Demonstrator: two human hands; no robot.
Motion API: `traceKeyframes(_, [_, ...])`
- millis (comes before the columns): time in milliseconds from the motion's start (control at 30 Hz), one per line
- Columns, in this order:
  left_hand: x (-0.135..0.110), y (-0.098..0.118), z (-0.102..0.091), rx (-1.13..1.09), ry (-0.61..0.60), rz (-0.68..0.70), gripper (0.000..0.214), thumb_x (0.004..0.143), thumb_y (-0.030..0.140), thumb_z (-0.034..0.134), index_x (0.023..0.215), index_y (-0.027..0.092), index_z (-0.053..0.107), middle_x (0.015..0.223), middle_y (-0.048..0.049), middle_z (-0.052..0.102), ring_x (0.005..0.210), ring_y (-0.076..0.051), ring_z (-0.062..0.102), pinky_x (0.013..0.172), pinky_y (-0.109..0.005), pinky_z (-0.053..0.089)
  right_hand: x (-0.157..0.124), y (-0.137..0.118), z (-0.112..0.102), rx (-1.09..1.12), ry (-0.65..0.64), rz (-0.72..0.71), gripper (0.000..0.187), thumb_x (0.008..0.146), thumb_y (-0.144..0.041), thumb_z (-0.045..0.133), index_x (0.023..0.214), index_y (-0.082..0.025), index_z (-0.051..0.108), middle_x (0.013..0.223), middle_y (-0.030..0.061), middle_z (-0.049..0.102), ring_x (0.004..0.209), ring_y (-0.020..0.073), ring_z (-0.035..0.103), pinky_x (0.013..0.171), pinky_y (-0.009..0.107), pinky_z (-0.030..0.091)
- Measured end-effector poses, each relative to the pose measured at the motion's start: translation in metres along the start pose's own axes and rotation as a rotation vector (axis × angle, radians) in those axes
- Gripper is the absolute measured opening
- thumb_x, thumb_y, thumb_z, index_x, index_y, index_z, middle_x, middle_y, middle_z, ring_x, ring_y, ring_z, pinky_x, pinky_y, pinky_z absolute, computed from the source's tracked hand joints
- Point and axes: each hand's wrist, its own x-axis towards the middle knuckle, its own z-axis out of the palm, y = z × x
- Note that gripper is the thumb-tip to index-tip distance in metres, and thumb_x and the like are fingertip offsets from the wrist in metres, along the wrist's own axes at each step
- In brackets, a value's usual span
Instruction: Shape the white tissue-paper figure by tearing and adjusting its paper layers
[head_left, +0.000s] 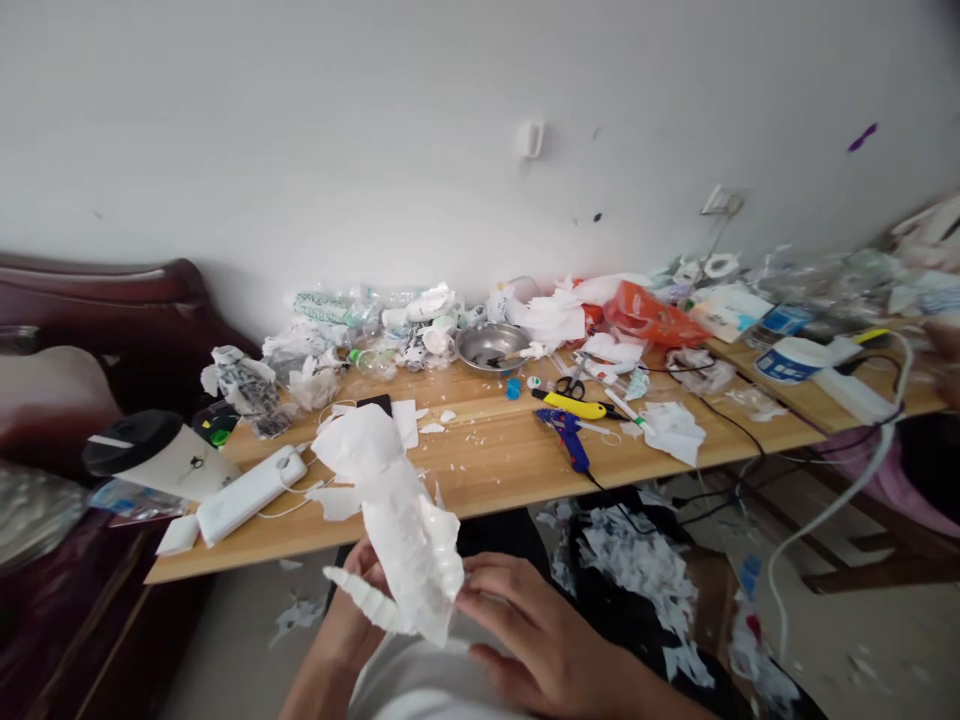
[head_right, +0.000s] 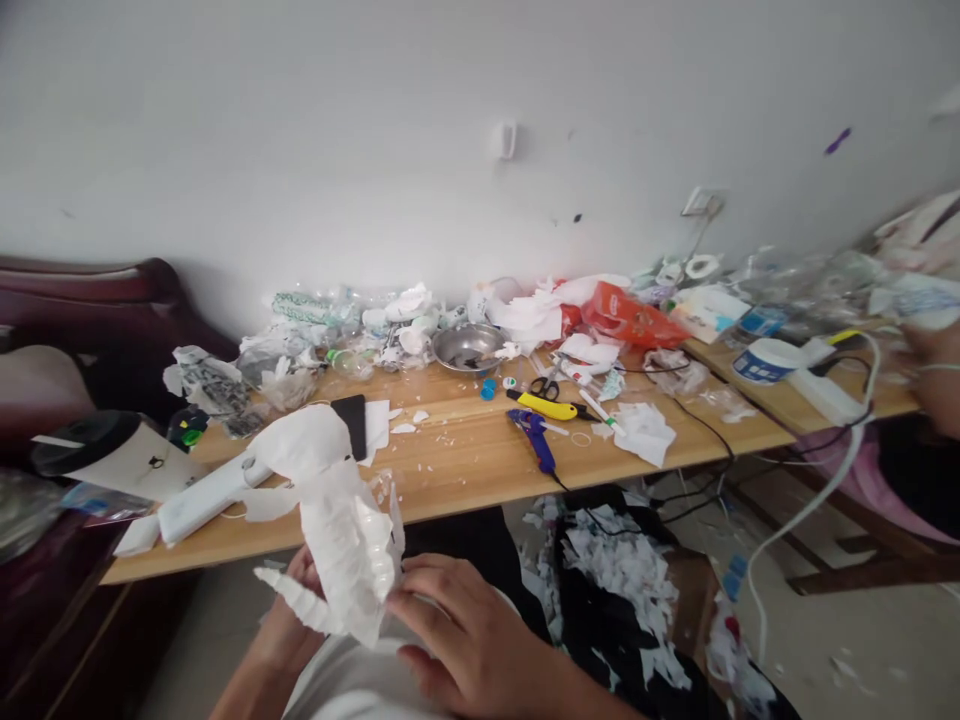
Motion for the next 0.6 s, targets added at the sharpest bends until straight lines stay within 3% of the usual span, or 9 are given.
traceKeyframes(67, [0.0, -0.003, -0.005, 0.002, 0.069, 0.004, 0.039, 0.058, 0.041, 0.094, 0.086, 0.02, 0.076, 0.072, -0.001, 0.077, 0.058, -0.018, 0.07, 0.05, -0.024, 0.058, -0.009, 0.008, -0.003, 0.013, -0.017, -0.051, 0.046, 0.095, -0.025, 0.059, 0.14, -0.017, 0.049, 0.125, 0.0108, 0.067, 0.124, 0.02, 0.059, 0.106, 0.033, 0.052])
traceKeyframes(133, [0.004, -0.005, -0.01, -0.003, 0.127, 0.012, 0.041, 0.058, 0.044, 0.093, 0.088, 0.021, 0.076, 0.075, -0.0009, 0.079, 0.063, -0.019, 0.073, 0.058, -0.026, 0.061, -0.025, 0.03, -0.003, -0.04, 0.097, 0.004, 0.031, 0.097, -0.028, 0.054, 0.128, -0.024, 0.058, 0.113, 0.0052, 0.071, 0.108, 0.017, 0.066, 0.095, 0.031, 0.056])
traceKeyframes(167, [0.007, -0.005, -0.012, -0.004, 0.137, 0.017, 0.043, 0.058, 0.047, 0.093, 0.088, 0.021, 0.077, 0.074, -0.0008, 0.078, 0.064, -0.021, 0.073, 0.06, -0.028, 0.063, -0.035, 0.046, -0.004, -0.133, 0.245, 0.105, 0.021, 0.098, -0.03, 0.051, 0.115, -0.029, 0.063, 0.102, 0.0007, 0.072, 0.096, 0.0154, 0.068, 0.086, 0.029, 0.057])
traceKeyframes(200, [0.011, -0.004, -0.013, -0.005, 0.138, 0.028, 0.046, 0.057, 0.051, 0.092, 0.089, 0.022, 0.077, 0.072, -0.0006, 0.078, 0.066, -0.023, 0.074, 0.063, -0.031, 0.064, -0.045, 0.066, -0.006, -0.216, 0.367, 0.269, 0.018, 0.099, -0.028, 0.048, 0.108, -0.028, 0.064, 0.099, 0.0025, 0.071, 0.093, 0.0172, 0.067, 0.084, 0.032, 0.057])
traceKeyframes(300, [0.023, 0.009, -0.013, -0.029, 0.159, 0.122, 0.044, 0.064, 0.059, 0.084, 0.095, 0.029, 0.075, 0.079, 0.0008, 0.079, 0.084, -0.028, 0.076, 0.076, -0.039, 0.065, -0.065, 0.13, -0.015, -0.391, 0.571, 0.586, 0.029, 0.099, -0.04, 0.05, 0.113, -0.017, 0.061, 0.103, 0.0143, 0.067, 0.1, 0.0287, 0.062, 0.091, 0.053, 0.049])
traceKeyframes(367, [0.03, 0.021, -0.013, -0.058, 0.206, 0.241, 0.038, 0.077, 0.059, 0.073, 0.104, 0.032, 0.073, 0.096, 0.0014, 0.081, 0.109, -0.028, 0.071, 0.094, -0.041, 0.06, -0.068, 0.165, -0.02, -0.447, 0.598, 0.707, 0.044, 0.093, -0.052, 0.057, 0.112, -0.013, 0.063, 0.106, 0.0184, 0.066, 0.105, 0.0349, 0.058, 0.094, 0.061, 0.044])
traceKeyframes(433, [0.034, 0.033, -0.015, -0.078, 0.251, 0.343, 0.036, 0.084, 0.055, 0.064, 0.111, 0.032, 0.071, 0.11, 0.0007, 0.079, 0.126, -0.027, 0.062, 0.107, -0.04, 0.052, -0.064, 0.188, -0.022, -0.454, 0.575, 0.776, 0.049, 0.087, -0.057, 0.062, 0.108, -0.013, 0.065, 0.106, 0.0189, 0.066, 0.107, 0.0374, 0.057, 0.094, 0.062, 0.042])
traceKeyframes(600, [0.034, 0.049, -0.026, -0.061, 0.302, 0.385, 0.038, 0.084, 0.055, 0.063, 0.112, 0.031, 0.071, 0.124, -0.0001, 0.074, 0.134, -0.025, 0.055, 0.11, -0.035, 0.049, -0.053, 0.203, -0.023, -0.356, 0.543, 0.832, 0.035, 0.09, -0.046, 0.056, 0.102, -0.015, 0.067, 0.099, 0.0146, 0.069, 0.099, 0.0307, 0.061, 0.09, 0.049, 0.048])
